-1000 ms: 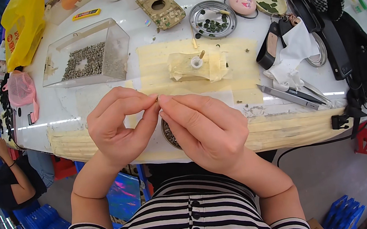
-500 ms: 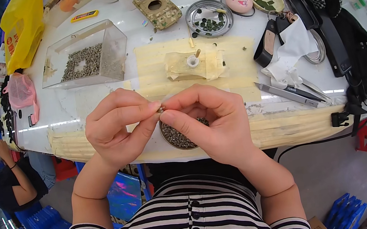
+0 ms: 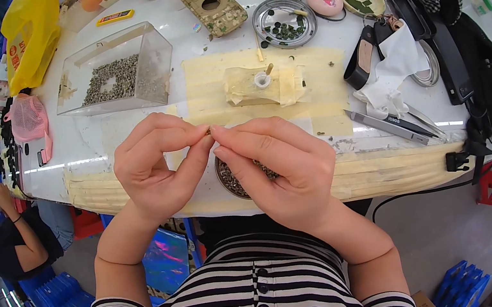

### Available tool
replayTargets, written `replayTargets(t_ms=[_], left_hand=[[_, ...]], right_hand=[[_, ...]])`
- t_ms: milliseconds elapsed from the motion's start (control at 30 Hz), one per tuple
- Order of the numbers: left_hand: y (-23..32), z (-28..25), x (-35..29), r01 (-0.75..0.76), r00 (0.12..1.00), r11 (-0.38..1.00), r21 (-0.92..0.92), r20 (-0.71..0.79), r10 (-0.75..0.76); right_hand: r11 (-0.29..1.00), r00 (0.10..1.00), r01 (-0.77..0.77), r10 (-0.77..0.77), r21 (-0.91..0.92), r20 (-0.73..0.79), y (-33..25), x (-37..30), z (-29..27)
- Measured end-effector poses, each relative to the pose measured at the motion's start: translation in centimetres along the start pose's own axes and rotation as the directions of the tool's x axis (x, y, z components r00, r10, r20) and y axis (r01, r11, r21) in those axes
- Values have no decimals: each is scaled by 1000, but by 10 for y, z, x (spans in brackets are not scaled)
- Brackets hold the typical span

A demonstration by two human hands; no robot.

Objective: Assembling small parts for a model toy tank by manually inserting metal pins into track links.

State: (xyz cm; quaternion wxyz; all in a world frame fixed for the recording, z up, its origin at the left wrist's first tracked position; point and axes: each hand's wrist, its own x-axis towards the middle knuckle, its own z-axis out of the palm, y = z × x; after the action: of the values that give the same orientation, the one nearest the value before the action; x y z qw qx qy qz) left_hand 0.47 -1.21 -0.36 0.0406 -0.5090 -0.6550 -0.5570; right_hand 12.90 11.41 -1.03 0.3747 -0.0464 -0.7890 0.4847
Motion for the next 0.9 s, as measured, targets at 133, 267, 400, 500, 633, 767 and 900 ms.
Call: replayTargets(t_ms=[133,267,400,500,633,767,900], left_hand=[[-2,-1,-2,-19,1000,999,-26,5,19],[-2,-3,-1,-130,990,991,-41,44,132],[-1,-2,0,-232,971,973,0,56,231],[-2,-1,1,-268,962,963,19,67,266],[-3,-1,2,-274,959,961,35,88,270],[-1,1,0,-243,968,969,52,81,238],[1,4,0,-176,984,979,103,56,171]], right_hand=[[896,946,-320,284,307,157,3,0,-8],[586,848,-518,446,623,286,0,2,-11],[455,805,-579,446,676,390,3,3,-17],[459,792,-599,462,657,399,2,4,-18],[461,751,-649,517,606,411,-3,7,-18],[581,802,-590,499,560,328,-2,3,-17],[977,986,-169,165,132,36,-2,2,-9]])
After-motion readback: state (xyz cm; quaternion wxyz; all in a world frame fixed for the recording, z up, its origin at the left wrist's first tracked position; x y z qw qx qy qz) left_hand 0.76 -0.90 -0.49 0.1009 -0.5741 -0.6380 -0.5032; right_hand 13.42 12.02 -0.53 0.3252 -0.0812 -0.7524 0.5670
